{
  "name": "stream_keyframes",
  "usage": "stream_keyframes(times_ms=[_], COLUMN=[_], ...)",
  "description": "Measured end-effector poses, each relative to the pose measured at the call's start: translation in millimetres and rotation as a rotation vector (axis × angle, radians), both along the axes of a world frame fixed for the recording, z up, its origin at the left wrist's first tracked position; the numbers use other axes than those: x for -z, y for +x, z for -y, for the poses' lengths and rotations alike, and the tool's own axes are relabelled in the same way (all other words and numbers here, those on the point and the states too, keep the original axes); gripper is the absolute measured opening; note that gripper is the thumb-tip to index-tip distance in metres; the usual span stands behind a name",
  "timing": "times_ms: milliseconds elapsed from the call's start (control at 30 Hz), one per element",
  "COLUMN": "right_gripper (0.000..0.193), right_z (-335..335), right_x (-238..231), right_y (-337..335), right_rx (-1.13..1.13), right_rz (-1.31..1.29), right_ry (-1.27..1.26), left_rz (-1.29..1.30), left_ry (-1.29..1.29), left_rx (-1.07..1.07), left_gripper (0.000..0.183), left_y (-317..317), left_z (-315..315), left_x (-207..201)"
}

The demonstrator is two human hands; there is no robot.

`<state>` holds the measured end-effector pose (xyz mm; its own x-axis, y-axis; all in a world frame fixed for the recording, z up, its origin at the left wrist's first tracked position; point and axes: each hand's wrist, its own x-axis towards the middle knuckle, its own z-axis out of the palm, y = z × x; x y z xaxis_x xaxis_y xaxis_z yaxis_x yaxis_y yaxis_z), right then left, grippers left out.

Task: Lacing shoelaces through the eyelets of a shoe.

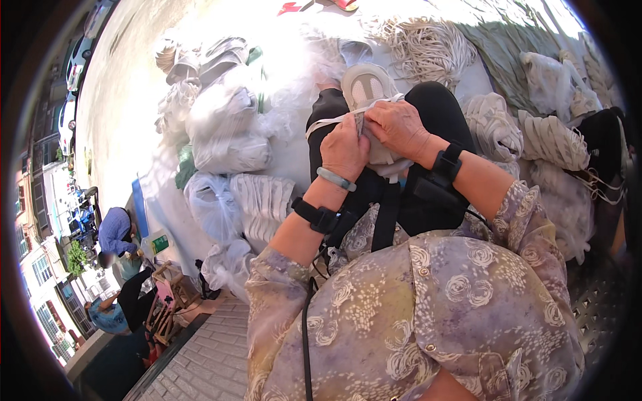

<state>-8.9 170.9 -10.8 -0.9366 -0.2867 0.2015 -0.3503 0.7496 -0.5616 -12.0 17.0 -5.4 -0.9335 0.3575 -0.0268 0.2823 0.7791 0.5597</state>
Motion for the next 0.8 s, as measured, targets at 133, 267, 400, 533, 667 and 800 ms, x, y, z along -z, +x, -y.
stream_keyframes(times_ms=[133,267,400,533,667,800], right_gripper=[0.013,0.014,0.014,0.015,0.015,0.014], right_z=[4.5,5.3,8.3,10.4,11.2,12.1], right_x=[1.7,5.4,7.1,2.1,0.4,-2.4], right_y=[-0.2,-0.1,0.3,-0.1,0.7,2.4], right_rx=[0.042,0.096,0.115,0.132,0.14,0.16], right_rz=[0.006,0.004,-0.007,0.074,0.102,0.134], right_ry=[0.064,0.085,0.039,0.046,0.054,0.049], left_rz=[0.154,0.081,0.043,-0.113,-0.091,-0.075], left_ry=[-0.034,0.156,0.289,0.065,-0.049,-0.125], left_rx=[-0.048,-0.066,-0.013,0.042,-0.013,-0.058], left_gripper=[0.028,0.026,0.025,0.019,0.017,0.019], left_y=[-6.3,-4.8,-8.1,-5.2,1.5,1.4], left_z=[-3.0,-0.3,5.2,-1.6,-9.7,-10.7], left_x=[-1.3,5.5,12.2,12.7,4.7,4.4])
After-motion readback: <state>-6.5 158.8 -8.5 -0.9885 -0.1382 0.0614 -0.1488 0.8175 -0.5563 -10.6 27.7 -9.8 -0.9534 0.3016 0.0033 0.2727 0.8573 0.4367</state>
